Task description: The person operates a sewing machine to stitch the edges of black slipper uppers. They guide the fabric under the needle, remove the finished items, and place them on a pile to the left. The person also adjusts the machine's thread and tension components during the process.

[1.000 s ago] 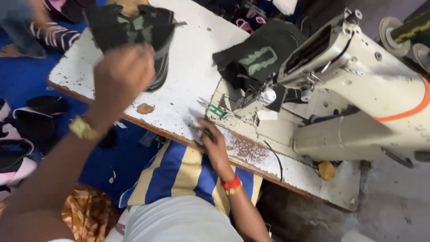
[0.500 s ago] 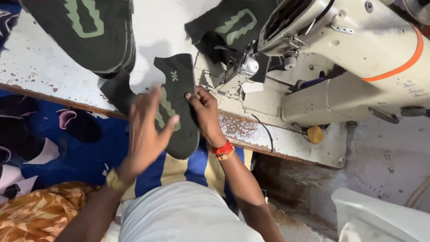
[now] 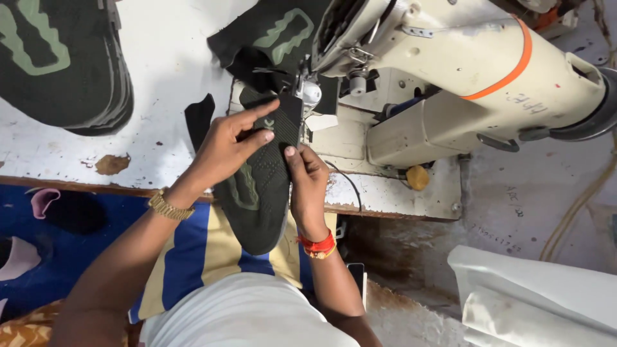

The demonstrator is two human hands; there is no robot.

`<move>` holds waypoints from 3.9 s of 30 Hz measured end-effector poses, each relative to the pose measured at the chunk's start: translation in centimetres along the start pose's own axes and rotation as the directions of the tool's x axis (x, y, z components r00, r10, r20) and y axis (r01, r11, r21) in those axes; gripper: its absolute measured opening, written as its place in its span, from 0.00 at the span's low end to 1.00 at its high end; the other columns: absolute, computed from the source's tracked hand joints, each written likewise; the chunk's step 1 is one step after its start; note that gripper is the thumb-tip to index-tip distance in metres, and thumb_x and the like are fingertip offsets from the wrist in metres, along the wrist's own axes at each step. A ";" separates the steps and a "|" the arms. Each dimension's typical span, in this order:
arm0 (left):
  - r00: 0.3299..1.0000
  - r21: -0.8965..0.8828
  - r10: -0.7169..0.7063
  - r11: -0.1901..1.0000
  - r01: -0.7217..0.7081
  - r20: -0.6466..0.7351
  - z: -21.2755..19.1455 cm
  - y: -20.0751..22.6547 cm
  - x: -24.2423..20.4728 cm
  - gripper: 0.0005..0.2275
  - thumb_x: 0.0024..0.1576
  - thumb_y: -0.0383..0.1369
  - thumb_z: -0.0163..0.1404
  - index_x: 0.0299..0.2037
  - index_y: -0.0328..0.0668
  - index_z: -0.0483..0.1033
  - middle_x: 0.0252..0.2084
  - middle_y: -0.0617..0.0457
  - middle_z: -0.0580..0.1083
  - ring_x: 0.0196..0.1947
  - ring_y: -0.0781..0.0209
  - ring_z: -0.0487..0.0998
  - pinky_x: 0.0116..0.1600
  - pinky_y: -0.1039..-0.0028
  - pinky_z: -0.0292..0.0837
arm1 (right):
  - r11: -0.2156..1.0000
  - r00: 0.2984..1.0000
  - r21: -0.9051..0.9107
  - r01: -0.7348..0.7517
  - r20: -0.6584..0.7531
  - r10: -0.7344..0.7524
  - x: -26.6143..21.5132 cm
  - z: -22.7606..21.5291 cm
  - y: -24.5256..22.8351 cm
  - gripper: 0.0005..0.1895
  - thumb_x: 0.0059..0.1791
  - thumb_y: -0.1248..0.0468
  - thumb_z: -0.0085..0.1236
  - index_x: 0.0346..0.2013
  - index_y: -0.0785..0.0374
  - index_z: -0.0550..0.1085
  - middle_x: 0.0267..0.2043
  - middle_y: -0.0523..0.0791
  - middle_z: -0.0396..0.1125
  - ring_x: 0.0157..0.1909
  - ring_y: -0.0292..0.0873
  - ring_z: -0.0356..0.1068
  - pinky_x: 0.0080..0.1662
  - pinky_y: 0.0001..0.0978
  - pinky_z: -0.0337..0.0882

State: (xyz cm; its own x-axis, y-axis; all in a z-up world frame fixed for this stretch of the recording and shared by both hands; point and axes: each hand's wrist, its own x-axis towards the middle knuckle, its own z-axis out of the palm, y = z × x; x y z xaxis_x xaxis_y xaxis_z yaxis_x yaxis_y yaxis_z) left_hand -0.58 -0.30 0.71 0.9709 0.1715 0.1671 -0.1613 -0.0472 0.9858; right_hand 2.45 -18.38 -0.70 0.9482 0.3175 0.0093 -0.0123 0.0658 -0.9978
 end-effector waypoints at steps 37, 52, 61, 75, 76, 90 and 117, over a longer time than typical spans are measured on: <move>0.939 -0.031 0.020 0.999 -0.010 0.343 -2.6 -3.3 9.2 0.33 0.55 0.31 0.61 0.70 0.30 0.59 0.70 0.42 0.64 0.69 0.59 0.63 0.68 0.68 0.61 | 0.997 0.989 -0.080 -0.008 0.146 0.020 7.7 -2.1 0.7 0.14 0.60 0.61 0.56 0.36 0.69 0.75 0.30 0.34 0.62 0.32 0.27 0.55 0.34 0.22 0.55; 0.942 -0.008 -0.012 1.000 0.016 0.336 -2.9 -3.8 10.2 0.30 0.56 0.32 0.61 0.67 0.28 0.64 0.71 0.37 0.65 0.74 0.50 0.61 0.75 0.64 0.50 | 0.738 0.866 -0.497 0.457 0.438 -0.241 21.2 -6.6 4.0 0.25 0.52 0.72 0.56 0.64 0.68 0.66 0.59 0.55 0.69 0.59 0.49 0.70 0.58 0.41 0.72; 0.938 -0.080 -0.077 0.991 0.110 0.338 -2.7 -5.9 9.1 0.31 0.54 0.30 0.60 0.67 0.29 0.64 0.70 0.41 0.67 0.71 0.53 0.66 0.72 0.67 0.60 | 0.675 0.790 -0.435 0.596 0.467 -0.397 36.2 -16.8 24.6 0.20 0.59 0.59 0.47 0.63 0.66 0.67 0.58 0.50 0.64 0.59 0.47 0.62 0.58 0.38 0.62; 0.884 0.117 -0.128 0.990 0.084 0.449 -4.4 -2.6 9.5 0.39 0.50 0.40 0.63 0.72 0.38 0.60 0.74 0.43 0.62 0.75 0.51 0.57 0.76 0.61 0.45 | 0.995 0.987 0.037 -0.097 0.130 0.092 6.7 -4.4 3.9 0.15 0.59 0.63 0.51 0.51 0.74 0.76 0.44 0.45 0.74 0.45 0.35 0.72 0.48 0.29 0.73; 0.884 0.116 -0.128 0.990 0.084 0.449 -4.5 -2.3 9.2 0.39 0.50 0.40 0.63 0.72 0.38 0.60 0.74 0.43 0.62 0.75 0.51 0.57 0.76 0.61 0.45 | 0.995 0.987 0.036 -0.097 0.130 0.092 5.9 -3.2 2.6 0.15 0.59 0.63 0.51 0.51 0.74 0.76 0.44 0.45 0.74 0.45 0.35 0.72 0.48 0.29 0.73; 0.904 0.272 -0.034 0.958 -0.092 0.426 -5.8 -1.0 8.9 0.34 0.50 0.39 0.62 0.69 0.47 0.66 0.70 0.49 0.67 0.73 0.54 0.61 0.75 0.59 0.49 | 0.926 0.973 0.360 -0.113 0.228 0.030 4.5 0.1 -0.9 0.16 0.56 0.71 0.52 0.58 0.73 0.72 0.49 0.45 0.74 0.48 0.35 0.72 0.53 0.26 0.71; 0.944 0.444 0.051 0.873 -0.202 0.327 -8.8 -4.0 21.8 0.25 0.53 0.33 0.62 0.62 0.44 0.75 0.59 0.45 0.76 0.60 0.54 0.76 0.61 0.67 0.69 | 0.968 0.992 0.246 -0.052 0.125 0.021 6.0 0.1 2.9 0.07 0.58 0.65 0.56 0.43 0.66 0.79 0.31 0.38 0.67 0.31 0.30 0.67 0.36 0.29 0.78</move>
State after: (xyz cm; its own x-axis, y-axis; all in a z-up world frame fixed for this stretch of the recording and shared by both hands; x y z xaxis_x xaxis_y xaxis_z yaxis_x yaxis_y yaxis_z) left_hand 19.62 12.31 0.58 0.9657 -0.1624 0.2024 -0.2579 -0.5129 0.8188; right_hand 8.03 -16.17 -3.49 0.9008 0.4343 -0.0039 -0.1391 0.2799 -0.9499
